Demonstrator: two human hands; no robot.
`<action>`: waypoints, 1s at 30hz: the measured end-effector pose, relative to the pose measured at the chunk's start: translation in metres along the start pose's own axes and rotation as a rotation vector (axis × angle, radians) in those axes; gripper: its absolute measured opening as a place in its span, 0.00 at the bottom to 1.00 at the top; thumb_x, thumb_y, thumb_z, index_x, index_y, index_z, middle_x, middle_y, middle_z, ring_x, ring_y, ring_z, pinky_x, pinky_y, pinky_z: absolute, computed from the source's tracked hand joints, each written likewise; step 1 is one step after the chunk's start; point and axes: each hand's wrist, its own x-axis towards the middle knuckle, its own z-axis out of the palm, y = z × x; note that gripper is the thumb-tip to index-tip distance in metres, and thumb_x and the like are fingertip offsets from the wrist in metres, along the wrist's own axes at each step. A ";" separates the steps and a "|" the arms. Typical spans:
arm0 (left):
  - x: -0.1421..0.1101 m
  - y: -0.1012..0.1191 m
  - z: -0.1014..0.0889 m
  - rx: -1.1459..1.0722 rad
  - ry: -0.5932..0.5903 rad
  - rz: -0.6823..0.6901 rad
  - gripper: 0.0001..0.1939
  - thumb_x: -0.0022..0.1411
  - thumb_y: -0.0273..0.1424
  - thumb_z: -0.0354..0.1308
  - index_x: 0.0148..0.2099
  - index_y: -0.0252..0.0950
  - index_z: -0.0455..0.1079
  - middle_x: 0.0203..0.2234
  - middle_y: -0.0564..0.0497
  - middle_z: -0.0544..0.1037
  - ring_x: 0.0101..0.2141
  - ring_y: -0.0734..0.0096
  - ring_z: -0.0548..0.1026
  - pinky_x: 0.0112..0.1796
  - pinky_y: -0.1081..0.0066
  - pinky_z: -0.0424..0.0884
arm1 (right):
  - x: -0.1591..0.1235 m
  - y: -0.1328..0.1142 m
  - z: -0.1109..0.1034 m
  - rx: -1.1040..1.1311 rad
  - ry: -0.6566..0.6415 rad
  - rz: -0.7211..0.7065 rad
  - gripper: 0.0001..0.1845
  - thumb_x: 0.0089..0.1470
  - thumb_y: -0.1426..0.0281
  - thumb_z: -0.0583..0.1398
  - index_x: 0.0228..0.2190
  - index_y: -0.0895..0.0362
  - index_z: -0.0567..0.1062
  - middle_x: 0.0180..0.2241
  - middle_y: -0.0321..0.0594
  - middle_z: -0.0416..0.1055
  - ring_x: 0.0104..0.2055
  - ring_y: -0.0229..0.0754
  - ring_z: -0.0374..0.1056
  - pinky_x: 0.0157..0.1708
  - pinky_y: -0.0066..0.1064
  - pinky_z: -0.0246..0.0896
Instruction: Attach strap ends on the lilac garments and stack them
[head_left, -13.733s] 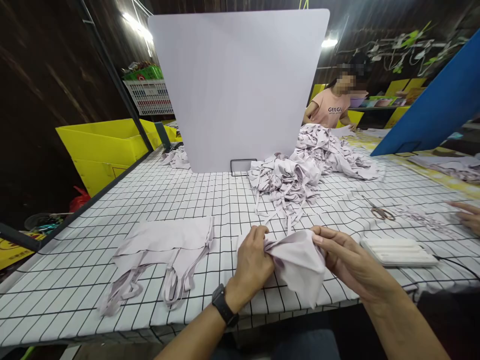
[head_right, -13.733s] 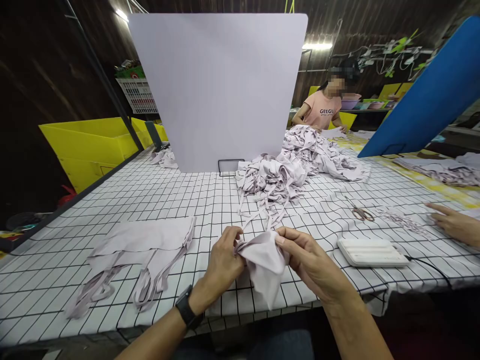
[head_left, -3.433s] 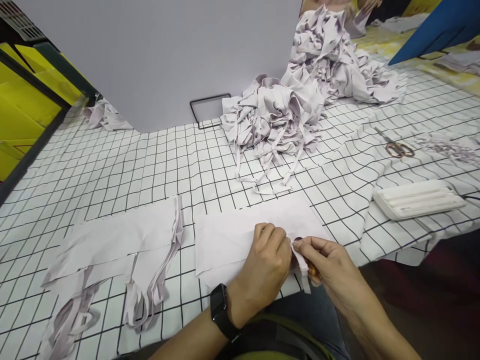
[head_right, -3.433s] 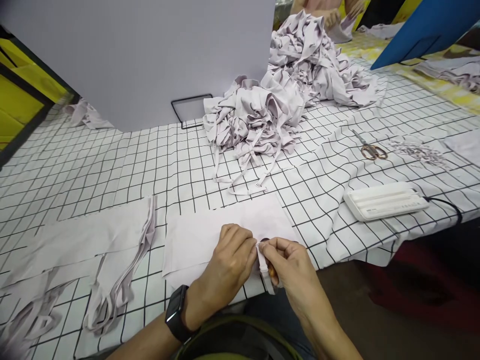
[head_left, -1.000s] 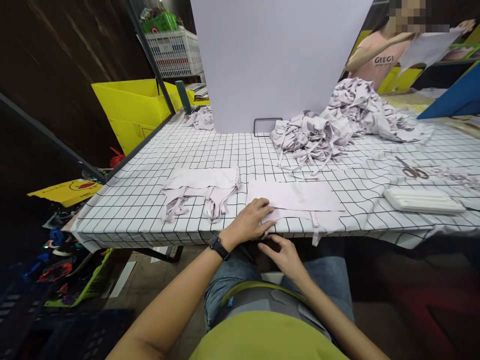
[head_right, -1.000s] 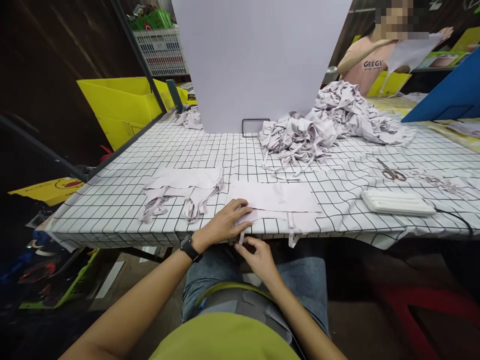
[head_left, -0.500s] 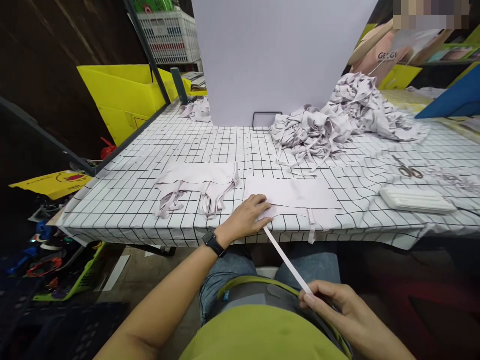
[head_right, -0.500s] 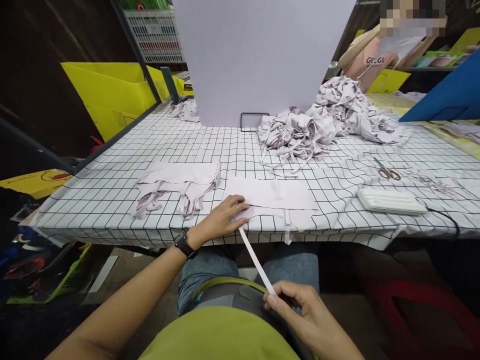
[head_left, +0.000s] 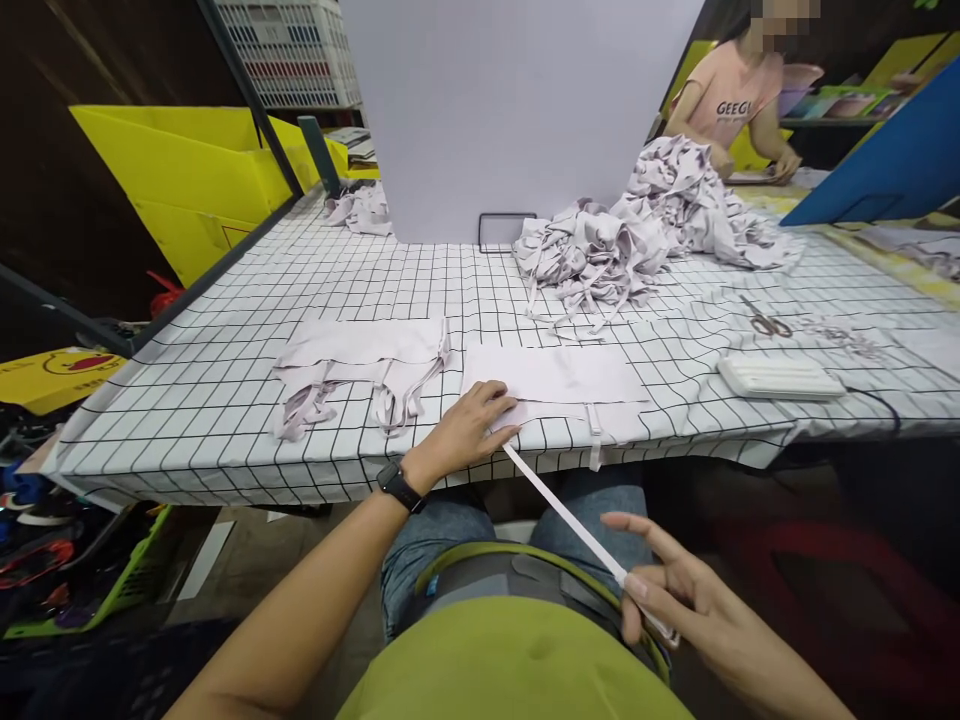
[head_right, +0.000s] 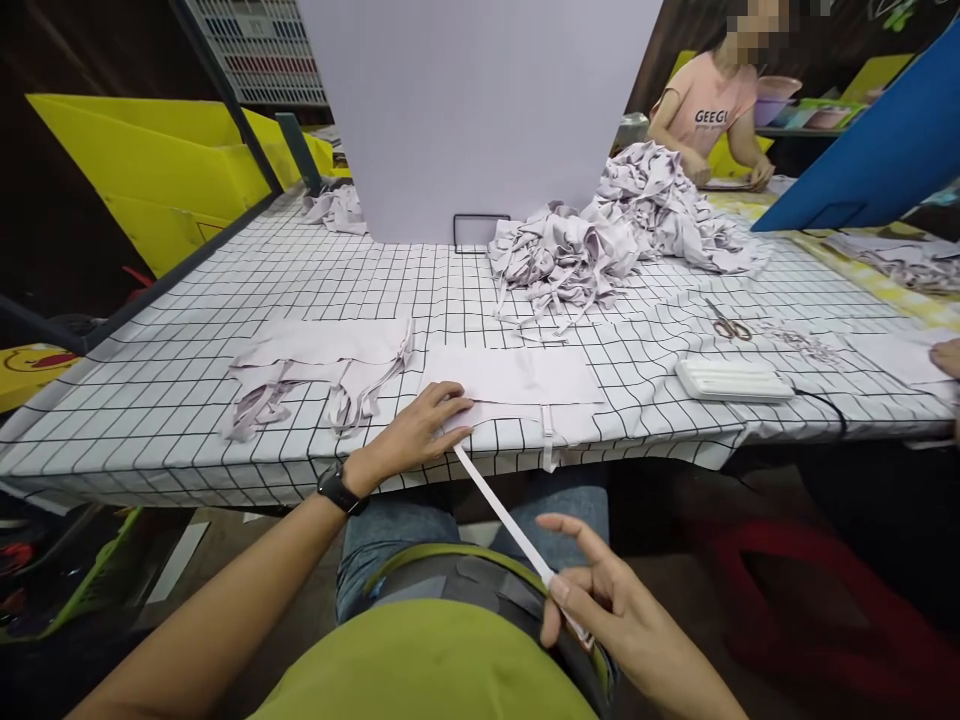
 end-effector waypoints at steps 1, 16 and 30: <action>0.000 0.000 0.000 -0.002 -0.001 -0.002 0.16 0.72 0.37 0.54 0.56 0.37 0.69 0.54 0.39 0.69 0.54 0.54 0.69 0.55 0.53 0.71 | -0.001 -0.001 0.000 0.027 0.033 -0.023 0.31 0.58 0.46 0.62 0.53 0.55 0.73 0.23 0.38 0.75 0.23 0.38 0.60 0.27 0.30 0.57; -0.008 0.050 -0.015 -0.415 0.200 -0.121 0.10 0.71 0.30 0.53 0.50 0.39 0.73 0.51 0.41 0.75 0.53 0.58 0.74 0.52 0.57 0.74 | 0.041 -0.050 0.029 0.284 0.160 -0.049 0.26 0.46 0.49 0.72 0.36 0.59 0.85 0.33 0.52 0.83 0.32 0.46 0.77 0.31 0.32 0.70; 0.002 0.083 -0.025 -1.012 0.052 -0.590 0.08 0.63 0.29 0.61 0.43 0.36 0.79 0.35 0.48 0.83 0.37 0.66 0.80 0.40 0.69 0.75 | 0.074 -0.056 0.025 -0.215 0.234 -0.327 0.15 0.57 0.54 0.65 0.33 0.48 0.87 0.27 0.39 0.69 0.30 0.43 0.65 0.28 0.31 0.60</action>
